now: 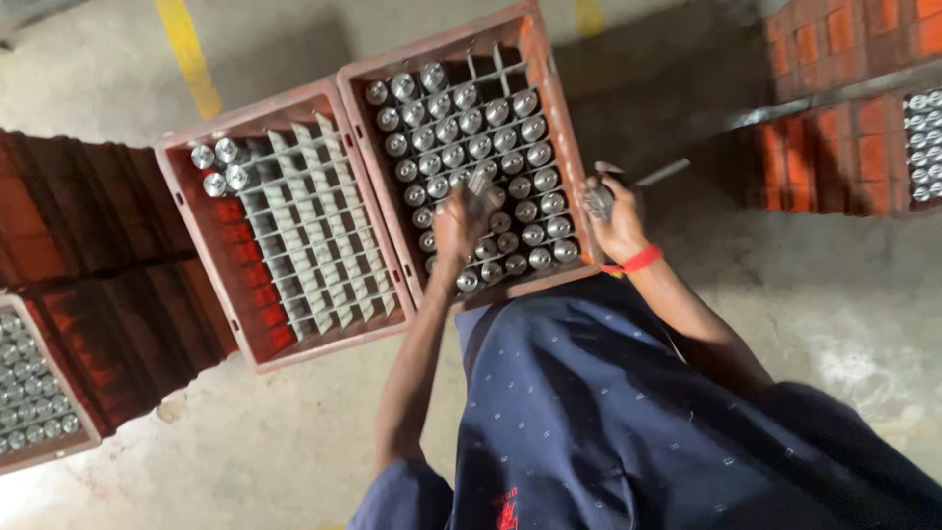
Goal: The person arranges small metal objects into a plastic crate using a metal tool. They repeatedly pick up objects from one crate and place them into another, then stack the filled crate onto a pile.
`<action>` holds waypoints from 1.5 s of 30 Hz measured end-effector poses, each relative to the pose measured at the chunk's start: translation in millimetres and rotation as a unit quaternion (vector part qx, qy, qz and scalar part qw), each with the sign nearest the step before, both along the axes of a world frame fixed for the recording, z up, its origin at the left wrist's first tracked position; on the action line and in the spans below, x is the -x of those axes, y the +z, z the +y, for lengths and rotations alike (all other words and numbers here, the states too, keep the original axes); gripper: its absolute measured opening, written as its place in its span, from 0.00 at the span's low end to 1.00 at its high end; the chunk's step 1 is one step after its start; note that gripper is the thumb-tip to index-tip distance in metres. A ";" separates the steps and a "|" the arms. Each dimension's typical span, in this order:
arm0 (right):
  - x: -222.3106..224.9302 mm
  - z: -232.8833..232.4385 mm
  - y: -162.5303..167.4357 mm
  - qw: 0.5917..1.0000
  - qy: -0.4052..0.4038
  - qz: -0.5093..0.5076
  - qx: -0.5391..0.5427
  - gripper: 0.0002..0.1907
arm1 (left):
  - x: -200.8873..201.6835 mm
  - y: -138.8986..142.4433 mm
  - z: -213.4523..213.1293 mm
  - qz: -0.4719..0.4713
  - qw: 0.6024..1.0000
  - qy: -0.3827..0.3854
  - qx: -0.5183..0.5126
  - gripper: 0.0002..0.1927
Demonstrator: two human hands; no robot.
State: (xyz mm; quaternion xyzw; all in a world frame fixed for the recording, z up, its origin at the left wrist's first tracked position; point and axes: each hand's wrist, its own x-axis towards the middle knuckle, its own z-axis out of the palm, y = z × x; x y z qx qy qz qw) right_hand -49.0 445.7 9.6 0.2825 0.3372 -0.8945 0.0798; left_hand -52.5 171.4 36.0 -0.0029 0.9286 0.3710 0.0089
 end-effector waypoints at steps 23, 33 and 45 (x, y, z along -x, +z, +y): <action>-81.0 -24.4 -0.1 0.991 0.077 -0.107 -0.026 0.06 | 17.5 10.6 -223.7 0.191 0.904 0.314 0.217 0.40; -90.1 -84.8 7.2 0.994 0.069 -0.079 -0.016 0.08 | 61.8 29.2 -297.2 0.073 0.931 0.244 0.259 0.26; -95.7 -120.9 -0.2 0.985 0.114 -0.081 -0.097 0.09 | -56.2 35.9 -179.9 -0.074 0.831 0.329 -0.442 0.17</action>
